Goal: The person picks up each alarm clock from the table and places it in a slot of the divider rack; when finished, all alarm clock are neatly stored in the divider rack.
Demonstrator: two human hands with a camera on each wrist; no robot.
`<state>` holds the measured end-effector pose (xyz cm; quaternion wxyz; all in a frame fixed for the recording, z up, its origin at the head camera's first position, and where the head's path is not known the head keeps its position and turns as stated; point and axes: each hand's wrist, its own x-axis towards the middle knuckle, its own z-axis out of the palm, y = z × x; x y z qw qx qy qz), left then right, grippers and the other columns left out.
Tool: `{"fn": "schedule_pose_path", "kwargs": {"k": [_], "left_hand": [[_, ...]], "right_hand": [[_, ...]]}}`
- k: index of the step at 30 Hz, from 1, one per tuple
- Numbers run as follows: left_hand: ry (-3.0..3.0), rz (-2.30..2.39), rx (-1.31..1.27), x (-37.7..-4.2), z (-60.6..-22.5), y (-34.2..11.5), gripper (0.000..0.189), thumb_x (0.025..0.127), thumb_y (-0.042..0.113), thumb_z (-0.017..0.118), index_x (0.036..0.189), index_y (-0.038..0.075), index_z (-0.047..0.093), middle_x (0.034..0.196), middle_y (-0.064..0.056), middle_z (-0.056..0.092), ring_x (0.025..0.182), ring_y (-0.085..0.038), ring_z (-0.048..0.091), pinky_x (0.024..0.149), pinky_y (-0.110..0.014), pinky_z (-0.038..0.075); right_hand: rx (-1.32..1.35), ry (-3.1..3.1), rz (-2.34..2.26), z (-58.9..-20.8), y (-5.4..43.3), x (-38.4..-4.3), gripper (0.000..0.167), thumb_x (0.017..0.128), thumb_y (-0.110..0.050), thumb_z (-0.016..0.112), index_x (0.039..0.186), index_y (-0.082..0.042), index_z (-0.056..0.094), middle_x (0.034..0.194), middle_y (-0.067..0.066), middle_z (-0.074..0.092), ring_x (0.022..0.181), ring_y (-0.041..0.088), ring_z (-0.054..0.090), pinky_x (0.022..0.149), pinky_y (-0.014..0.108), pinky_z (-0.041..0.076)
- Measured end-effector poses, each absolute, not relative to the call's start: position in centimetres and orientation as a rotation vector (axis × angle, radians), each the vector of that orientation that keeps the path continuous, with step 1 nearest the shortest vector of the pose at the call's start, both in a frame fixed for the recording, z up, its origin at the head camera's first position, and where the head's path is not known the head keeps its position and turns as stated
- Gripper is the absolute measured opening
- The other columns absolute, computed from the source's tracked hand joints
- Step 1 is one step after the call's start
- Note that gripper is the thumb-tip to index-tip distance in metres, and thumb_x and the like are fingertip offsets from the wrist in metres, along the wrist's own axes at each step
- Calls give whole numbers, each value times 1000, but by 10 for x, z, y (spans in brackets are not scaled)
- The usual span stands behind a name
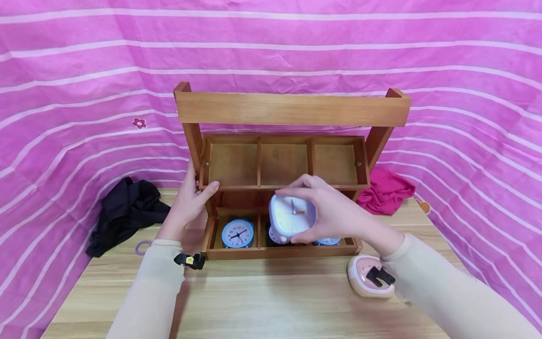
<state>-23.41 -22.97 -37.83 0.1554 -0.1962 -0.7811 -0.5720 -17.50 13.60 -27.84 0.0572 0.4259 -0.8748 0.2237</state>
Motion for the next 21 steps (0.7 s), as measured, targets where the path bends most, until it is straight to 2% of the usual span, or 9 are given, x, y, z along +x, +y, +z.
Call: {"fn": "schedule_pose_path", "kwargs": {"k": [11, 21], "left_hand": [[-2265, -1632, -510, -231, -380, -229, 94, 101, 22, 69, 166, 44, 4, 170, -4, 25, 149, -36, 36, 117, -68, 31], [-2289, -1599, -524, -229, -375, -231, 96, 102, 20, 69, 166, 43, 2, 171, -5, 22, 150, -36, 34, 116, -68, 33]], "right_hand": [[1288, -2554, 676, -255, 84, -208, 90, 67, -45, 98, 146, -22, 63, 132, 6, 57, 119, 21, 52, 93, 37, 53], [1234, -2566, 620, -242, 48, -231, 92, 67, -47, 98, 147, -17, 62, 132, 8, 59, 114, 19, 52, 92, 32, 51]]}}
